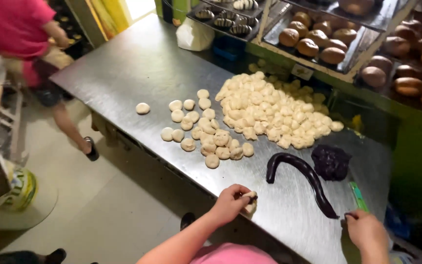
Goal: Filling and shaping small dough balls with a dark paste on a production table
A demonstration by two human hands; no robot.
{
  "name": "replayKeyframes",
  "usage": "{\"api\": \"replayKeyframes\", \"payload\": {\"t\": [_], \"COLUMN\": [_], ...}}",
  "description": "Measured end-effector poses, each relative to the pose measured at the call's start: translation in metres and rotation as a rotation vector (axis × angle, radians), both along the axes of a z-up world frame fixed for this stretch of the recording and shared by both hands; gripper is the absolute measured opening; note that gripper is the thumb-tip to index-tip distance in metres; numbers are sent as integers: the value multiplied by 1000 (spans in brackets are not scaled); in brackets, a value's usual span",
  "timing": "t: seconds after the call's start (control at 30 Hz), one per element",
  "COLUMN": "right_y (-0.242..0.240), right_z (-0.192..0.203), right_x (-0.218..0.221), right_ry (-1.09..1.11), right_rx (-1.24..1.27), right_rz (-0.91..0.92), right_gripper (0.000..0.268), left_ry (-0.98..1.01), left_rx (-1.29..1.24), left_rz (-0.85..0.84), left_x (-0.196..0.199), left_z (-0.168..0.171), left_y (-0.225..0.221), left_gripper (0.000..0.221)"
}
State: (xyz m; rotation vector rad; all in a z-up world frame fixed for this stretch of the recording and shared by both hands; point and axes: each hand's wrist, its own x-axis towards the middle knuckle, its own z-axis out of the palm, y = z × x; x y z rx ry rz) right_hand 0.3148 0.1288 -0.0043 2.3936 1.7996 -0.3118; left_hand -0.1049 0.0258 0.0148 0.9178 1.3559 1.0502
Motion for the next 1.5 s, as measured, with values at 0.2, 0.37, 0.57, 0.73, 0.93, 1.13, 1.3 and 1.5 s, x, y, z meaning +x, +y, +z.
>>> {"api": "replayKeyframes", "payload": {"t": [0.2, 0.37, 0.57, 0.73, 0.93, 1.13, 1.3, 1.5], "right_y": [-38, -53, -82, -83, -101, -78, -68, -71], "right_z": [70, 13, -3, -77, -59, -58, -59, -54], "right_x": [-127, -185, -228, -224, -194, -193, -182, -164], "right_ry": [1059, 1162, 1155, 848, 607, 397, 251, 491], "right_rx": [-127, -47, -33, 314, 395, 363, 188, 243], "right_rz": [32, 298, 9, 365, 210, 307, 392, 295], "right_gripper": [76, 10, 73, 88, 37, 20, 23, 64], "left_ry": [-348, -422, 229, 246, 5, 461, 993, 846], "left_rx": [-79, -90, 530, 394, 254, 647, 844, 512], "left_rz": [29, -153, -304, -407, -762, -764, -657, -546], "left_x": [35, 27, -17, -25, -24, 22, 40, 21], "left_z": [0, 19, -16, -42, -36, -62, -93, -78], "left_y": [-10, 4, 31, 57, 63, 65, 60, 67], "left_gripper": [13, 16, 16, 23, 49, 14, 21, 30]}}
